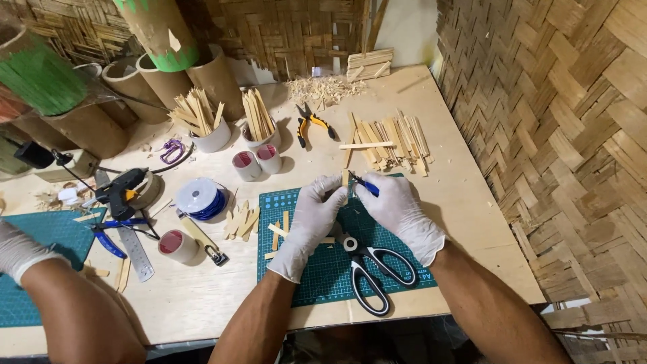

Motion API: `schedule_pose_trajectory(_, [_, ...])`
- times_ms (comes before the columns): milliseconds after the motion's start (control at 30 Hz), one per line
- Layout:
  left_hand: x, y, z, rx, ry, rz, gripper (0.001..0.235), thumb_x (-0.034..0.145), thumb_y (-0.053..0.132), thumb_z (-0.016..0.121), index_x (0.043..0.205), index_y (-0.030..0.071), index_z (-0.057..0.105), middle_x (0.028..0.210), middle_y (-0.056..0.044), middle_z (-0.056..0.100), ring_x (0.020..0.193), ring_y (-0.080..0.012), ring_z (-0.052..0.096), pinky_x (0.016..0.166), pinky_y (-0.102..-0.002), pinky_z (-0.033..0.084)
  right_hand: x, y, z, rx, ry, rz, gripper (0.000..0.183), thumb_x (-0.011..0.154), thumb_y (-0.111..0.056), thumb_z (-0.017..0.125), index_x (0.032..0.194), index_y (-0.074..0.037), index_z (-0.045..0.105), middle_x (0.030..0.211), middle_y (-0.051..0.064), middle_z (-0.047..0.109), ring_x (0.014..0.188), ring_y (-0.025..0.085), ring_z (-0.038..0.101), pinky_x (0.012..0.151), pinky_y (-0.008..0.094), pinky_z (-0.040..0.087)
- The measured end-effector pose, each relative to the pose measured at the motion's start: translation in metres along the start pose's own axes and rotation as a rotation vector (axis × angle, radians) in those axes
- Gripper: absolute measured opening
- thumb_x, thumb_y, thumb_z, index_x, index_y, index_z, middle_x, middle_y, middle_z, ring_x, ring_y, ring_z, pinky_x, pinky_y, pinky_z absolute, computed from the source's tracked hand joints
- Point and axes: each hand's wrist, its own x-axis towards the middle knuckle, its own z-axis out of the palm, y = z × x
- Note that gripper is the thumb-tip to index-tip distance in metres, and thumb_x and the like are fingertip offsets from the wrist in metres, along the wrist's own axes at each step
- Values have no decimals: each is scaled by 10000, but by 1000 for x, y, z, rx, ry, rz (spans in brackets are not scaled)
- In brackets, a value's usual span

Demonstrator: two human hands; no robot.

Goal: Trimming and organizing small wooden sticks using scissors and a cutter on a workbench for model assembly.

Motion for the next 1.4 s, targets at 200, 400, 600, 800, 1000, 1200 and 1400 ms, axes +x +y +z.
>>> schedule_pose_trajectory(200, [-6,6,2,1,1,-34,189,927,47,721,1108,11,763,780,-104,597,713,-209,652,358,-394,630,-1,7,2,-12,-8,19,230,874,-447,732,964,-245,796,708,107,744,794,324,758,640,447,604])
schedule_pose_trajectory(400, [-9,16,7,93,21,50,187,898,49,756,1081,13,775,788,-117,627,735,-155,631,512,-316,650,-2,6,3,4,4,2,239,853,-439,759,959,-228,796,709,115,746,805,327,758,642,443,612])
schedule_pose_trajectory(600, [-14,27,10,116,20,46,186,887,34,759,1071,17,780,797,-94,628,747,-137,624,540,-291,602,-4,3,-4,-26,1,-19,222,873,-417,743,973,-226,794,749,112,760,817,331,759,684,460,621])
schedule_pose_trajectory(800, [-13,29,11,118,25,55,189,883,43,772,1071,43,793,799,-79,637,741,-123,631,569,-277,598,-4,4,-3,-159,-75,67,310,921,-543,648,1049,-294,781,818,22,785,854,262,772,769,417,630])
schedule_pose_trajectory(1000, [-11,20,9,109,26,75,209,878,28,772,1085,46,793,795,-61,641,732,-126,656,630,-281,589,-6,4,-3,-202,-82,65,301,922,-535,643,1069,-309,777,857,34,789,887,274,772,793,446,629])
schedule_pose_trajectory(1200, [-11,23,9,99,27,84,212,881,26,765,1090,45,790,795,-78,653,728,-146,691,631,-289,599,-6,1,-3,-178,-77,87,277,933,-502,640,1066,-302,778,856,42,794,886,298,770,810,473,629])
schedule_pose_trajectory(1400, [-14,33,11,100,32,73,220,882,25,761,1101,37,786,825,-83,652,750,-148,677,647,-296,596,-5,0,-3,-213,-129,134,305,920,-554,608,1086,-355,768,909,5,797,934,257,768,829,452,627])
